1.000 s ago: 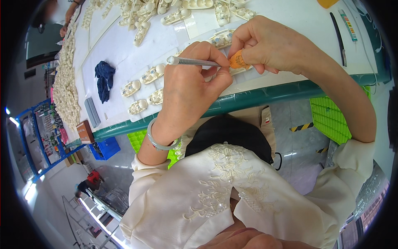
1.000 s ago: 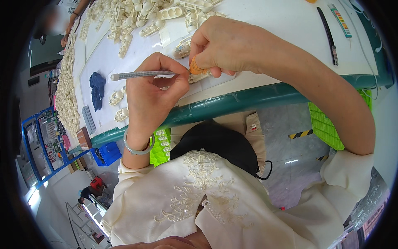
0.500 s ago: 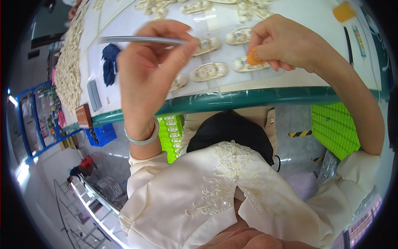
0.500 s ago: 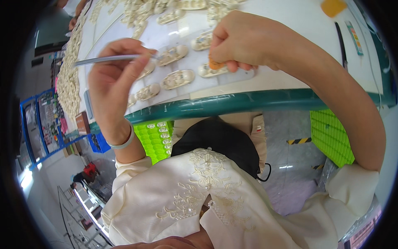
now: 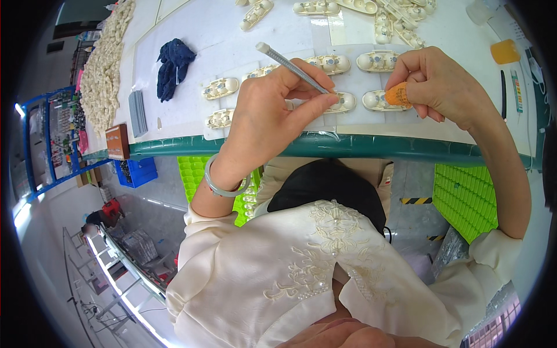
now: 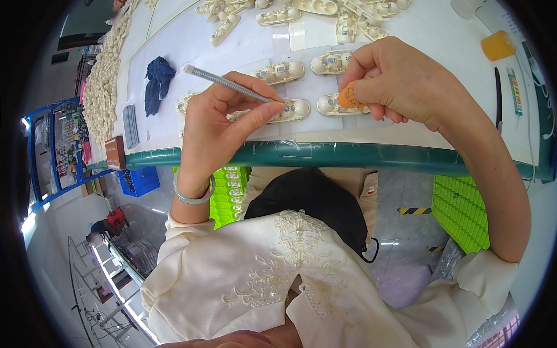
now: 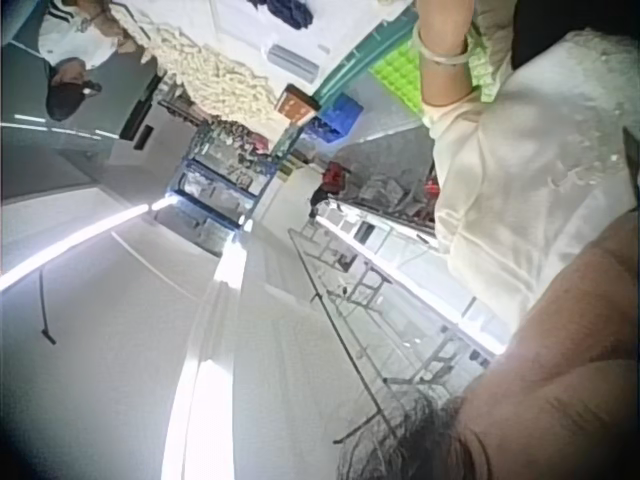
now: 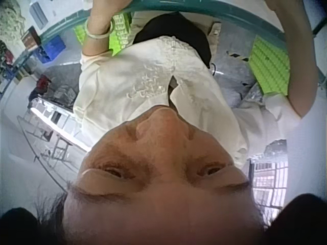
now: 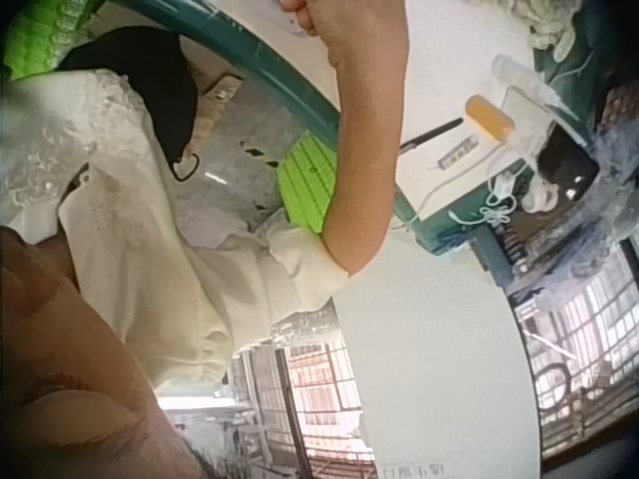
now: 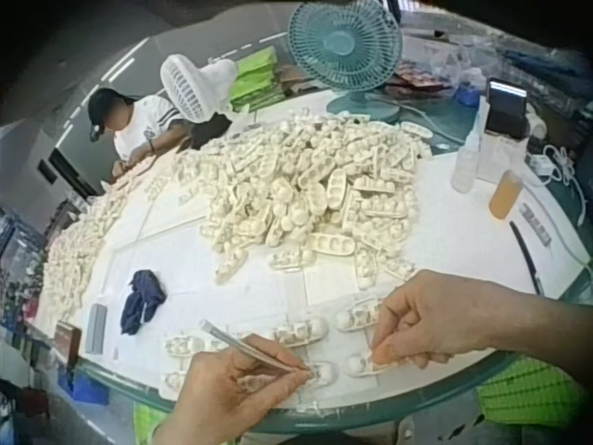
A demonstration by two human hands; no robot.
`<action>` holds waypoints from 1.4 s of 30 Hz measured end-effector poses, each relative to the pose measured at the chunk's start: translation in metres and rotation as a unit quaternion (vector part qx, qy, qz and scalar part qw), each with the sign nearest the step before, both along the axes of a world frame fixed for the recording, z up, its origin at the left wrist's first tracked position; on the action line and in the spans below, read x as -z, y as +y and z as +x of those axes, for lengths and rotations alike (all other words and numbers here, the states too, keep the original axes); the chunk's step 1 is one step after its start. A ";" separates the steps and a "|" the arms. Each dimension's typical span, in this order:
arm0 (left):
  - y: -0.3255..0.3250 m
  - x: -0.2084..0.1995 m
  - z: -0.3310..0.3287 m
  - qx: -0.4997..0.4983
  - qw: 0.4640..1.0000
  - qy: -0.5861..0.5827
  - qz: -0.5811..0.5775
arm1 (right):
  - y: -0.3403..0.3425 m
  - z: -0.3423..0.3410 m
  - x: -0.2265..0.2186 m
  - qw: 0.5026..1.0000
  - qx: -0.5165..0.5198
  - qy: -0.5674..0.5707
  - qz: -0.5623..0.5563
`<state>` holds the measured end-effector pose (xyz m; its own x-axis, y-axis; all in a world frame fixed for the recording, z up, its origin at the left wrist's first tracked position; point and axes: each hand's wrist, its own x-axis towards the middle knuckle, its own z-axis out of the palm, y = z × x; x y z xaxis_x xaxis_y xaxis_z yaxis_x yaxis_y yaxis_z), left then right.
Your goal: The recorder is applying a liquid and using a metal scraper tool to assemble and clean small white plastic components at a workshop table.
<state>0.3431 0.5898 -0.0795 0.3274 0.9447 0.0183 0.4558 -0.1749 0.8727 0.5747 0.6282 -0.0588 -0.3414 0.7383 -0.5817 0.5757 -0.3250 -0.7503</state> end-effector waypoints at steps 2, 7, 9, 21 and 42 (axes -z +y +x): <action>0.001 0.003 0.002 0.003 0.999 0.009 0.053 | 0.000 0.000 -0.001 1.000 0.000 0.003 -0.002; 0.004 -0.009 0.008 0.018 0.994 0.106 0.001 | -0.003 -0.001 -0.005 0.999 -0.012 -0.012 0.036; 0.004 -0.011 0.008 0.015 0.994 0.111 -0.005 | -0.002 0.000 -0.011 0.999 -0.025 -0.006 0.041; 0.004 -0.011 0.011 0.010 0.991 0.136 0.005 | -0.006 -0.041 0.008 0.991 -0.081 0.071 0.083; 0.003 -0.026 -0.024 -0.018 0.998 -0.013 -0.052 | -0.001 -0.062 -0.006 0.992 -0.078 -0.007 0.094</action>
<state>0.3194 0.5928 -0.0531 0.2941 0.9530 -0.0726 0.4364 -0.0663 0.8973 0.5131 0.6273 -0.0532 -0.4530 0.7729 -0.4443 0.6195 -0.0855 -0.7803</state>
